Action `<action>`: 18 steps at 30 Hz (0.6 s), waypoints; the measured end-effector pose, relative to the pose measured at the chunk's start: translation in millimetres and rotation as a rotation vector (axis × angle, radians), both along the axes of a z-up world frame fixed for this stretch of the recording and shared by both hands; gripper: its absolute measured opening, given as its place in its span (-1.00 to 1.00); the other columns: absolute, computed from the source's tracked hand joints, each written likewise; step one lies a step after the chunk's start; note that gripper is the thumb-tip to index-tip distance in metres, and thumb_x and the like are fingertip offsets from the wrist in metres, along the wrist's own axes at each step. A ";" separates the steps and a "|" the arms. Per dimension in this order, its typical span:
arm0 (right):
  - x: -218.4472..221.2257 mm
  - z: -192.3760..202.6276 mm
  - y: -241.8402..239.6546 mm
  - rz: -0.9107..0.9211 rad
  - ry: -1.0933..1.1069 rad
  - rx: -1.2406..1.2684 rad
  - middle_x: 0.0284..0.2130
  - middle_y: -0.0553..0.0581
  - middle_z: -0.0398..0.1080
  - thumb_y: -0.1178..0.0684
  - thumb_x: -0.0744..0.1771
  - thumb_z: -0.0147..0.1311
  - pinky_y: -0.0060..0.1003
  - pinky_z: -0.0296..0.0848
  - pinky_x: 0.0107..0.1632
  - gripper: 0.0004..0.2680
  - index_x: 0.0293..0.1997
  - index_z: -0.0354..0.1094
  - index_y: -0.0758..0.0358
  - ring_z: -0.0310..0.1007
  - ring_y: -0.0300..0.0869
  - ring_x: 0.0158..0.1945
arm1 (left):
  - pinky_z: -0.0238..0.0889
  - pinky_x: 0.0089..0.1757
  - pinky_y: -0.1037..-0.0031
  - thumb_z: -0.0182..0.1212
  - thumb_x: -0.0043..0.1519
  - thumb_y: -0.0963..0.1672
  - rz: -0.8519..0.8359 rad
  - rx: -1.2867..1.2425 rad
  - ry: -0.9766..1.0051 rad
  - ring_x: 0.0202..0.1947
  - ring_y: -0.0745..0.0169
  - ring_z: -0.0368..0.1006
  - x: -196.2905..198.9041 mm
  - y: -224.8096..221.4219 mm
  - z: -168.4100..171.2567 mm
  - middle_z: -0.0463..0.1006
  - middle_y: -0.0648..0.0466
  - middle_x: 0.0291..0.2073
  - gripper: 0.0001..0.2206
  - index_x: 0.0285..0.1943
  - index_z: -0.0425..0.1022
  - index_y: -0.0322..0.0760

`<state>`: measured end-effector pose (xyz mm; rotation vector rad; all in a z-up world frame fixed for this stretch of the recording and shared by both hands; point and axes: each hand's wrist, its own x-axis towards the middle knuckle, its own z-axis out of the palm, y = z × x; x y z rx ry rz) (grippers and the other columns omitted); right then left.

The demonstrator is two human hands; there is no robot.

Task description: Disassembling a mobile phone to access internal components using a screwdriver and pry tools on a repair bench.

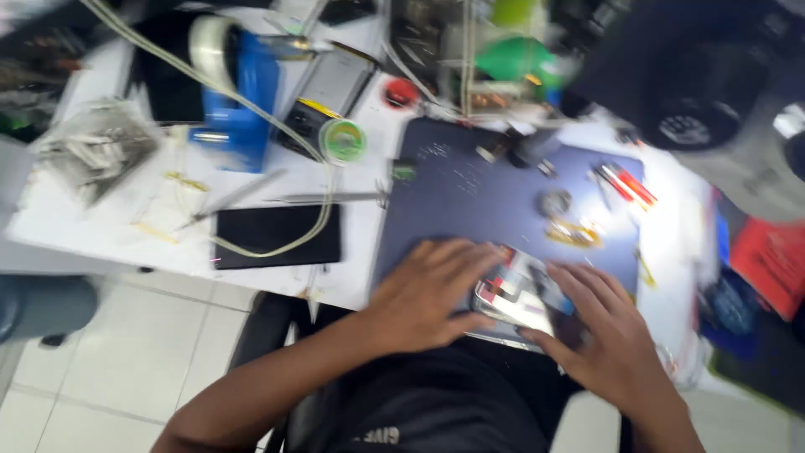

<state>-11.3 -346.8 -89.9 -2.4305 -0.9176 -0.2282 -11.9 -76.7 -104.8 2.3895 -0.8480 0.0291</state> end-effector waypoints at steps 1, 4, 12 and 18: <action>-5.0 0.3 -4.4 -0.041 0.012 -0.015 0.13 0.25 0.42 -0.16 0.21 0.34 0.02 0.35 0.28 -0.44 0.26 0.29 0.35 0.42 0.12 0.19 | 0.07 0.17 0.13 0.24 0.21 0.10 -0.041 -0.015 0.012 0.35 -0.05 0.24 -0.6 -3.1 -3.4 0.36 0.04 0.39 -0.29 0.51 0.13 -0.15; -12.5 3.1 -10.8 -0.072 0.076 -0.035 0.16 0.18 0.38 -0.20 0.26 0.28 0.04 0.33 0.27 -0.46 0.35 0.24 0.18 0.35 0.10 0.23 | 0.12 0.13 0.15 0.14 0.30 0.12 -0.059 -0.017 -0.063 0.34 -0.04 0.25 -1.4 -6.5 -7.6 0.37 -0.04 0.38 -0.34 0.47 0.18 -0.30; -12.0 8.2 -19.0 -0.106 0.193 0.121 0.13 0.19 0.41 -0.09 0.14 0.49 -0.03 0.35 0.24 -0.37 0.32 0.29 0.19 0.34 0.04 0.20 | 0.12 0.19 0.12 0.24 0.27 0.10 -0.061 -0.061 -0.091 0.32 -0.09 0.27 -2.5 -9.9 -16.0 0.40 -0.05 0.35 -0.31 0.49 0.14 -0.28; -14.7 26.6 -59.3 -0.498 0.277 0.131 0.03 0.12 0.47 0.17 0.10 0.49 -0.29 0.57 -0.10 -0.34 0.35 0.27 0.19 0.49 -0.17 0.04 | 0.07 0.23 0.10 0.22 0.27 0.07 -0.045 -0.077 -0.038 0.33 -0.11 0.24 -5.8 -7.1 -13.5 0.40 -0.06 0.33 -0.34 0.48 0.15 -0.29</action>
